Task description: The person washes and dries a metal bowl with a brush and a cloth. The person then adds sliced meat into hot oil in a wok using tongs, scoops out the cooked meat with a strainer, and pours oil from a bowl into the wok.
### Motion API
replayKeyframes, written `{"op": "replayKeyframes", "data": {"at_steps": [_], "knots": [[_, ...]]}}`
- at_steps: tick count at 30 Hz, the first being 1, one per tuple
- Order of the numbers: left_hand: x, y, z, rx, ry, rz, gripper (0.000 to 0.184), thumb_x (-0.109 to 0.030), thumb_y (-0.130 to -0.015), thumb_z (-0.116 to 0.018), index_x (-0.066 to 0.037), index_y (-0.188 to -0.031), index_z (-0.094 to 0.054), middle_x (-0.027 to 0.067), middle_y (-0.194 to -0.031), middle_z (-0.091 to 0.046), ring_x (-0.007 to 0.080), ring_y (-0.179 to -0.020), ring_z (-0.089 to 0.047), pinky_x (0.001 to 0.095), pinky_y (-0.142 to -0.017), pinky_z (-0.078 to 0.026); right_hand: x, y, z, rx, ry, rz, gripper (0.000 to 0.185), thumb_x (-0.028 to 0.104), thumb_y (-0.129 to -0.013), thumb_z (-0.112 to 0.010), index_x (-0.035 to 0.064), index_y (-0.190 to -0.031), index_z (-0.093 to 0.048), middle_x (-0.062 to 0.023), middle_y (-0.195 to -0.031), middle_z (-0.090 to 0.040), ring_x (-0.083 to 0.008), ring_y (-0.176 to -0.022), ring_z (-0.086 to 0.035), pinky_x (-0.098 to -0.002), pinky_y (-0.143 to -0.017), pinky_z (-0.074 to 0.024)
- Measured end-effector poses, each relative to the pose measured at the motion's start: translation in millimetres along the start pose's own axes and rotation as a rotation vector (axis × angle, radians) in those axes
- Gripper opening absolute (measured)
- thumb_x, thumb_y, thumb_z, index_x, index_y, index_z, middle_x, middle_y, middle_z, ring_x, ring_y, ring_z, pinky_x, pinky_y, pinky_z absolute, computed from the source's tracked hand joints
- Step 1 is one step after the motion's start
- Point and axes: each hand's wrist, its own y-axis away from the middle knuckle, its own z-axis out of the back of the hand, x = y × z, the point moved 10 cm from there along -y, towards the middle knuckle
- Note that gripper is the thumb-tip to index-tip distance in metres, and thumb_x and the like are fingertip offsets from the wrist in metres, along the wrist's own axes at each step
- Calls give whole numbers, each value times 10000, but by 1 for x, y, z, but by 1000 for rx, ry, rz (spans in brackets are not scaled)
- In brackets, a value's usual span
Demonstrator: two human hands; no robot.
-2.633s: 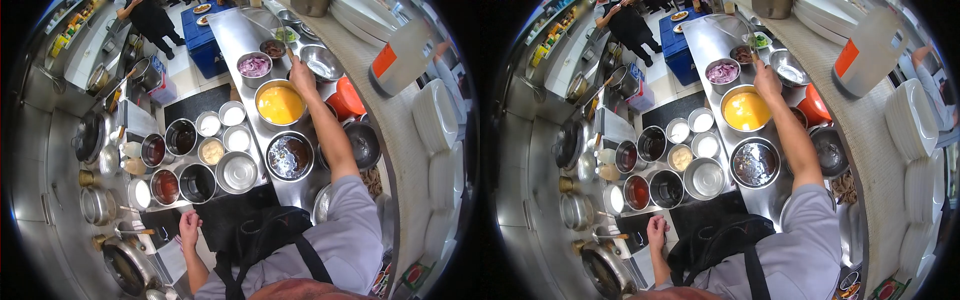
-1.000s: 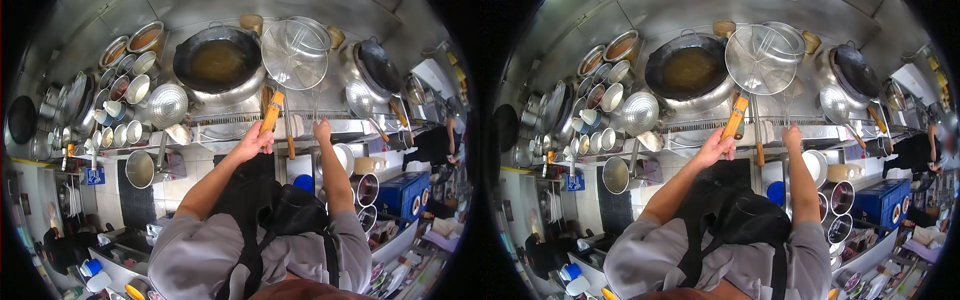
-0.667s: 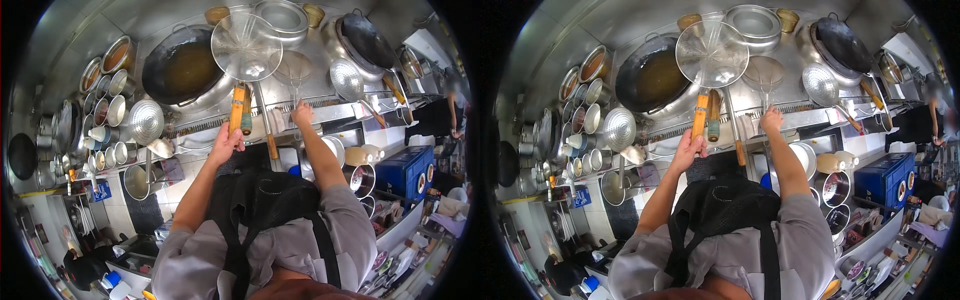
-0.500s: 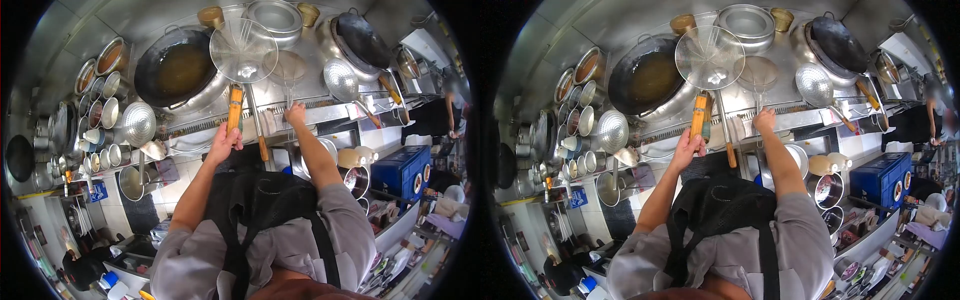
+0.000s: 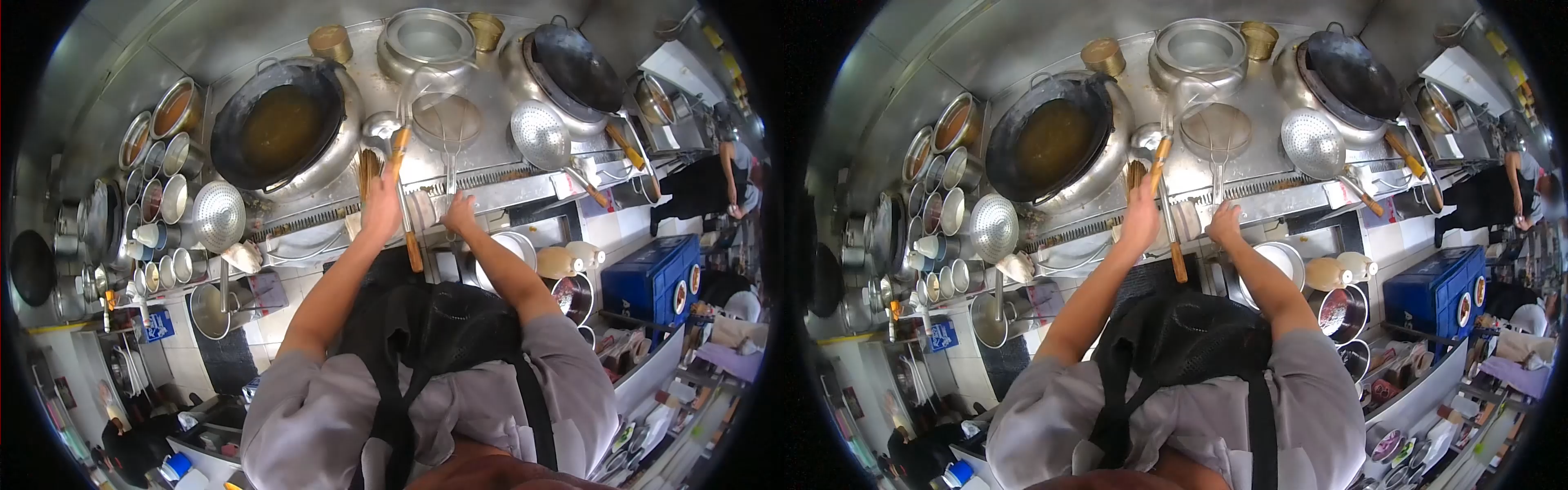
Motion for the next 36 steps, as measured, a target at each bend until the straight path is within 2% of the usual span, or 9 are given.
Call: {"op": "replayKeyframes", "data": {"at_steps": [7,17,20,21,23,26,29,31,36], "knots": [[-36,-18,-51,126,-286,22,698,-42,-917,-531,-106,-1543,-227,271,-1124,-489,449,-906,-639,455,-752,-577,5,-5,-43,32,-251,11,876,390,-826,-676,-172,-1419,-359,-286,-1459,-389,-475,-1315,-382,-510,-1146,-261],[-20,-12,-161,477,34,-107,874,-68,-860,-563,-150,-1576,-68,356,-1292,-516,496,-1041,-621,540,-905,-507,8,26,8,25,-554,-51,1023,241,-846,-727,-117,-1506,-32,-358,-1436,-280,-457,-1223,-541,-436,-1022,-496],[-21,-6,-153,598,96,-68,846,-123,-852,-632,-98,-1564,-176,311,-1328,-534,450,-1115,-603,498,-927,-499,10,9,-7,-287,-231,104,789,291,-833,-730,-128,-1403,-378,-302,-1367,-464,-467,-1169,-576,-468,-1013,-488],[-19,-3,-152,640,103,-69,798,-146,-860,-643,-82,-1546,-240,309,-1330,-532,449,-1111,-604,494,-921,-503,5,7,-6,-113,-173,189,660,284,-828,-725,-123,-1289,-485,-299,-1284,-539,-468,-1143,-586,-487,-1009,-478],[-7,8,-112,398,210,-214,727,-167,-874,-642,-70,-1511,-308,293,-1305,-546,423,-1072,-625,474,-901,-516,-13,10,24,-101,-451,192,403,260,-767,-757,-86,-957,-673,-318,-986,-668,-487,-973,-636,-501,-920,-502],[7,49,-17,178,402,-279,565,-206,-887,-645,-28,-1387,-451,250,-1204,-587,396,-999,-646,456,-880,-531,-14,54,115,-341,-434,341,394,266,-822,-714,-78,-1004,-654,-306,-890,-680,-498,-888,-645,-513,-834,-514],[80,105,29,174,534,17,516,-193,-891,-681,-33,-1355,-521,180,-1136,-608,268,-973,-664,360,-857,-545,9,73,156,-182,-594,393,371,223,-893,-679,-47,-1146,-647,-114,-741,-647,-149,-666,-648,-316,-555,-521],[126,148,70,57,579,156,464,-185,-883,-700,-30,-1301,-571,160,-1122,-632,249,-963,-666,354,-843,-546,43,100,181,-91,-816,387,392,223,-866,-705,-88,-1096,-643,-199,-828,-671,-323,-749,-659,-399,-711,-521],[236,256,167,-262,558,528,391,-187,-888,-734,-27,-1220,-604,115,-1052,-671,194,-898,-665,345,-796,-548,184,133,218,-15,-582,792,429,244,-898,-694,-65,-1190,-635,-162,-890,-702,-250,-773,-694,-357,-705,-534]]}}
